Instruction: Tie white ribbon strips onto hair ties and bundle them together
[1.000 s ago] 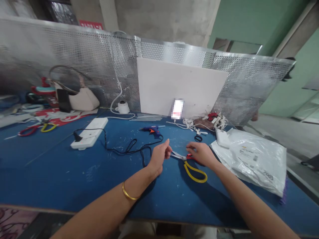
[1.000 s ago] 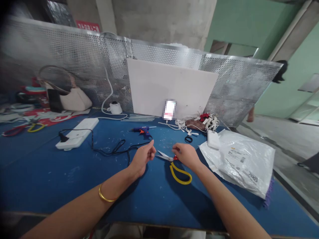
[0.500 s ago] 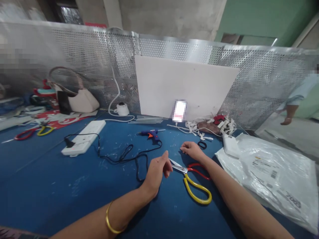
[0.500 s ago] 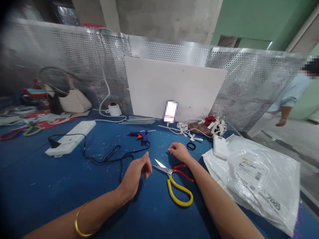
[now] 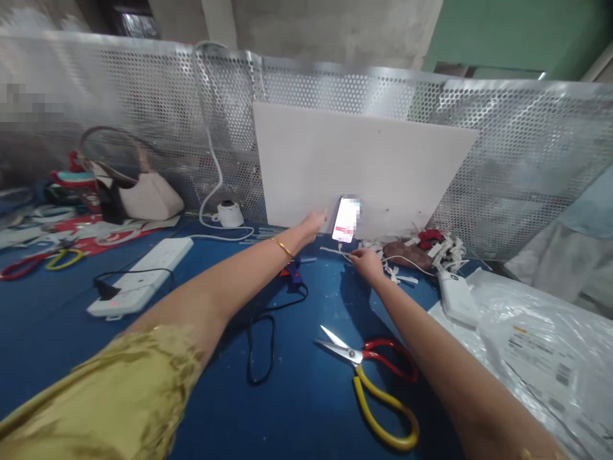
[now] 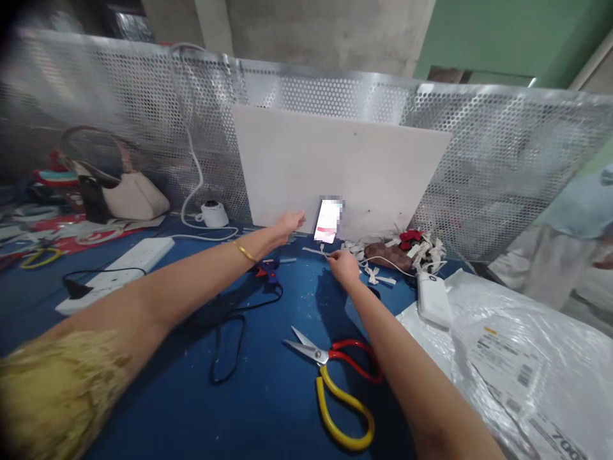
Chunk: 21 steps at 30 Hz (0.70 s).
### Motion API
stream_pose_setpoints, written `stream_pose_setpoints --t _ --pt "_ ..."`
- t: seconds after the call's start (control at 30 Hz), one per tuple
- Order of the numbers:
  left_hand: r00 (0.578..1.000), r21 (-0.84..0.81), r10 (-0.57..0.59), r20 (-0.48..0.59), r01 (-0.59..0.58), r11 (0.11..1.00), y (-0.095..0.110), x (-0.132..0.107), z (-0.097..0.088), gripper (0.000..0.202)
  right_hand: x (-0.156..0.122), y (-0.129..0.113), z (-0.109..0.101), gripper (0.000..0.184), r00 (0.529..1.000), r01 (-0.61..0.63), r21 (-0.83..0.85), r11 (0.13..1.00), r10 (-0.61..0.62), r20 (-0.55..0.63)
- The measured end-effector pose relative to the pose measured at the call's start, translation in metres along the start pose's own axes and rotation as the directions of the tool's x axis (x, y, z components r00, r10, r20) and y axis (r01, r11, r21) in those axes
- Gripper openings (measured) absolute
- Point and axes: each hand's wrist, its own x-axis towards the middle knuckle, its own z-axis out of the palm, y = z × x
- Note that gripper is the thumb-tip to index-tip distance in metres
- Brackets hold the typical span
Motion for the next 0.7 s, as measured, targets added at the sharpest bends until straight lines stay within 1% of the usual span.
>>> stream_pose_setpoints --t 0.1,0.23,0.33,0.43,0.6,0.7 --pt "0.996 0.026 -0.084 0.024 0.083 0.996 -0.021 0.032 0.018 0.028 0.019 -0.003 0.011 0.021 0.997 -0.057 -0.079 0.995 0.053 -0.049" --pt "0.983 -0.006 -0.154 0.104 0.155 0.988 -0.04 0.053 0.031 0.041 0.034 -0.007 0.028 0.023 0.993 -0.091 -0.157 0.983 0.079 -0.083" --pt "0.964 -0.048 -0.183 0.192 0.195 0.98 -0.049 0.062 0.036 0.046 0.043 -0.01 0.042 0.023 0.989 -0.124 -0.193 0.973 0.105 -0.106" --pt "0.945 -0.086 -0.185 0.268 0.215 0.973 -0.057 0.068 0.039 0.046 0.05 -0.013 0.052 0.024 0.982 -0.161 -0.204 0.966 0.137 -0.129" --pt "0.932 -0.145 -0.158 0.327 0.215 0.966 -0.07 0.077 0.04 0.046 0.056 -0.017 0.062 0.025 0.97 -0.207 -0.194 0.959 0.175 -0.17" --pt "0.935 -0.193 -0.125 0.332 0.197 0.961 -0.075 0.08 0.039 0.046 0.058 -0.02 0.066 0.025 0.961 -0.227 -0.193 0.955 0.187 -0.202"
